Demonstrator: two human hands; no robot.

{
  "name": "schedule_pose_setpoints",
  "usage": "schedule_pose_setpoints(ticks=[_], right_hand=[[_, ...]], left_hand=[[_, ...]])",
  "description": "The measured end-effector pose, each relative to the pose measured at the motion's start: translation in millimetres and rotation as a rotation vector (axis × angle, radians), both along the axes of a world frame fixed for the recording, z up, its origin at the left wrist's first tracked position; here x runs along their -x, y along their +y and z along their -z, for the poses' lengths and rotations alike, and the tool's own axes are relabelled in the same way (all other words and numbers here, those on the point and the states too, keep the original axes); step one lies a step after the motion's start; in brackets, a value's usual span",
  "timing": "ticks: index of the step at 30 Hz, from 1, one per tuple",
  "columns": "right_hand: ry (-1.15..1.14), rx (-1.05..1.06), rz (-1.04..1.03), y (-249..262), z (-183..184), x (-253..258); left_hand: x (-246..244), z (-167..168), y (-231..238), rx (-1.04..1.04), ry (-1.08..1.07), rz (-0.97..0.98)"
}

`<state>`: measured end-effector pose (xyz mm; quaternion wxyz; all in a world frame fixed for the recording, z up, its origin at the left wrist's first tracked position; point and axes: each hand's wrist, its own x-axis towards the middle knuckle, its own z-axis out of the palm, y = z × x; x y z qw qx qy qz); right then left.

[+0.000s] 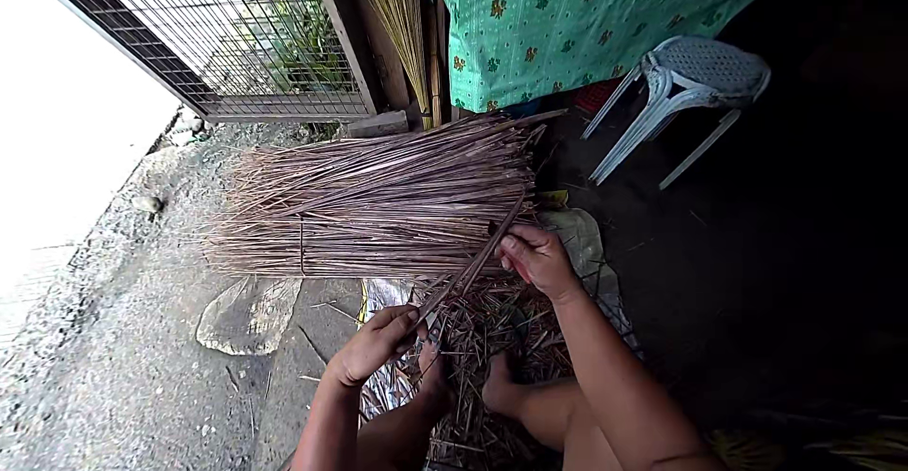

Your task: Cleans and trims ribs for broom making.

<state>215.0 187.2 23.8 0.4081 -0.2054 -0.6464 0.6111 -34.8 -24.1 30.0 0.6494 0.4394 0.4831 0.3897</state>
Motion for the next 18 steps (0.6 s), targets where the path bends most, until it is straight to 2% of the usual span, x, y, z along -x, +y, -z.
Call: schedule_pose_setpoints(ticks=[5, 10, 13, 18], right_hand=[[0.097, 0.181, 0.245, 9, -3, -7], [0.131, 0.262, 0.551, 24, -3, -18], [0.076, 0.231, 0.434, 19, -10, -23], [-0.156, 0.289, -0.079, -31, -10, 14]], left_hand=[[-1, 6, 2, -0.090, 0.186, -0.011], [3, 10, -3, -0.064, 0.271, -0.060], [8, 9, -3, -0.054, 0.367, -0.101], [-3, 8, 5, -0.127, 0.354, -0.172]])
